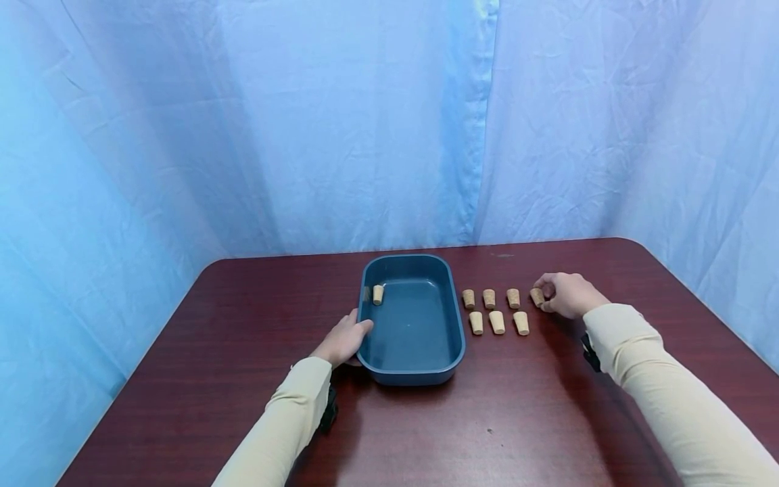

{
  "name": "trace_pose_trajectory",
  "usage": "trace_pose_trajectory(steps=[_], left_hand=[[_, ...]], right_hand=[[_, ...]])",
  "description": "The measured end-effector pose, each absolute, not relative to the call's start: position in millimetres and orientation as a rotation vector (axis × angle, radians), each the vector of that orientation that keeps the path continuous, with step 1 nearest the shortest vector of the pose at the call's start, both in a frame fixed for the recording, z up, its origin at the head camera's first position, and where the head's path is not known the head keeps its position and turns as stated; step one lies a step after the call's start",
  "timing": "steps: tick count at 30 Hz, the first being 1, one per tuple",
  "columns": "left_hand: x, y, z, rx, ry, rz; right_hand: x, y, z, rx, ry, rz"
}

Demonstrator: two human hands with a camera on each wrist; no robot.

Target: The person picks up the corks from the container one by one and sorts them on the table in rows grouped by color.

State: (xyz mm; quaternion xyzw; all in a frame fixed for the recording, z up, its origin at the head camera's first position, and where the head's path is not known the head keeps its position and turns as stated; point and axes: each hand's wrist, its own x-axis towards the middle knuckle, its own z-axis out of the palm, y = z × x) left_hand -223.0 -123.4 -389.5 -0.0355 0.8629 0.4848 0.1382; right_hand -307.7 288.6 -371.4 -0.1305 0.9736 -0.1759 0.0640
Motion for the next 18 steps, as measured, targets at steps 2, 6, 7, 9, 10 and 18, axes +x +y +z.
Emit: trace_pose_trajectory(steps=[2,6,7,9,10,18], left_hand=[[-223.1,-123.5,-389.3,-0.102,2.495,1.401],[-223.2,-123.8,-389.1,-0.111,2.496,1.395],[-223.2,-123.9,-389.1,-0.114,2.496,1.395],[-223.1,-123.9,-388.9,-0.120,2.496,1.395],[-223.1,-123.9,-388.9,-0.121,2.495,1.396],[-222.8,-123.3,-388.5,-0.115,2.488,1.403]], right_hand=[[-308.0,288.8,-370.8,-0.385,2.933,-0.527],[-308.1,287.9,-369.0,-0.361,2.921,-0.521],[-308.2,287.7,-368.7,-0.356,2.920,-0.518],[-308.3,286.8,-368.2,-0.346,2.916,-0.516],[-308.2,286.4,-368.2,-0.341,2.915,-0.514],[-307.4,286.5,-369.5,-0.341,2.921,-0.526]])
